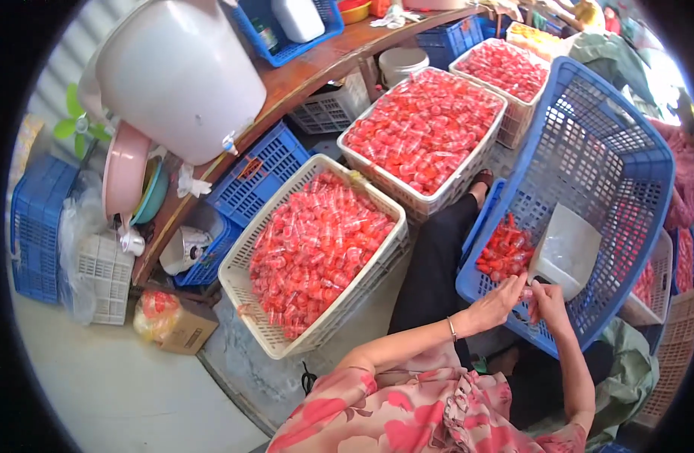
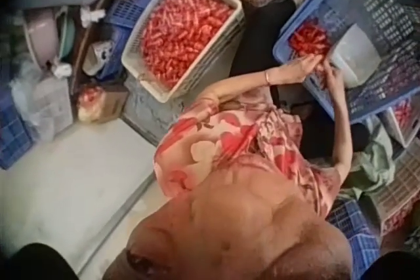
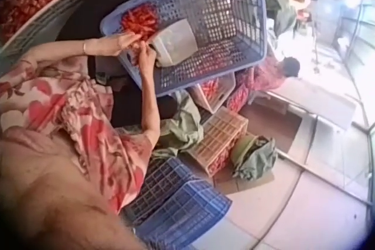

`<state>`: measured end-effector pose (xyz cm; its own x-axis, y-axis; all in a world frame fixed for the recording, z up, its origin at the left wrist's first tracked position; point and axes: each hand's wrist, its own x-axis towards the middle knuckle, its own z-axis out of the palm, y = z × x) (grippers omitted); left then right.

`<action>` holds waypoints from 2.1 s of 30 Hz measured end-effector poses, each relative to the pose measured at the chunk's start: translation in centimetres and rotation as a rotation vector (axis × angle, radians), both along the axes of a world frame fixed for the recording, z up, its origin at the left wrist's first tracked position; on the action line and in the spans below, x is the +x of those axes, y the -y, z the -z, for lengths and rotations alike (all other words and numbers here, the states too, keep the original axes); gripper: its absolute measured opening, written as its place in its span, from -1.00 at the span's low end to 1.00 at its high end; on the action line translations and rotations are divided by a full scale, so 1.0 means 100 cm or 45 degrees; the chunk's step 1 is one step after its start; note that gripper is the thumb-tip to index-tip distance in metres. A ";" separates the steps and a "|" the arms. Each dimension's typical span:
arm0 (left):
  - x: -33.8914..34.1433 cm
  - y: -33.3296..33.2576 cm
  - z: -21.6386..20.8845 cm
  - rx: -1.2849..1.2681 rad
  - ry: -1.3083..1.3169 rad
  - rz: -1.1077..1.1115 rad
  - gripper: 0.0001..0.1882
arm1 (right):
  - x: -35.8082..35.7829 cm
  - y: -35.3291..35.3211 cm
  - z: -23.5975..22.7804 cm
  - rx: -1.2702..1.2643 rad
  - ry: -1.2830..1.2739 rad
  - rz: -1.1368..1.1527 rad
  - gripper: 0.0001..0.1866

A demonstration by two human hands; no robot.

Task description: Sorting small red plastic components and weighing them on a digital scale to ensure correct batch sizes.

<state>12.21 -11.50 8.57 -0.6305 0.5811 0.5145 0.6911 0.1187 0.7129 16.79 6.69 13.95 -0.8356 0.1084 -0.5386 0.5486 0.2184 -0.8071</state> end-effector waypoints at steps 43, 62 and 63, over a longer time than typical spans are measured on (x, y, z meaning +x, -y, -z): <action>-0.221 0.337 0.072 -0.088 0.873 -1.226 -0.38 | 0.000 -0.036 0.044 -0.178 -0.269 0.129 -0.56; -0.120 -0.137 0.135 -1.063 -0.487 0.107 -0.72 | -0.099 -0.202 0.158 1.199 -0.638 0.375 -0.59; -0.117 -0.138 0.131 -1.149 -0.493 0.164 -0.74 | -0.108 -0.198 0.162 1.263 -0.803 0.293 -0.60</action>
<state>0.50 2.27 -4.53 -0.4167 0.9091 0.0020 0.9032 0.4138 0.1140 5.97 26.50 -2.23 -0.8290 0.4262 0.3621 0.2244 0.8465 -0.4828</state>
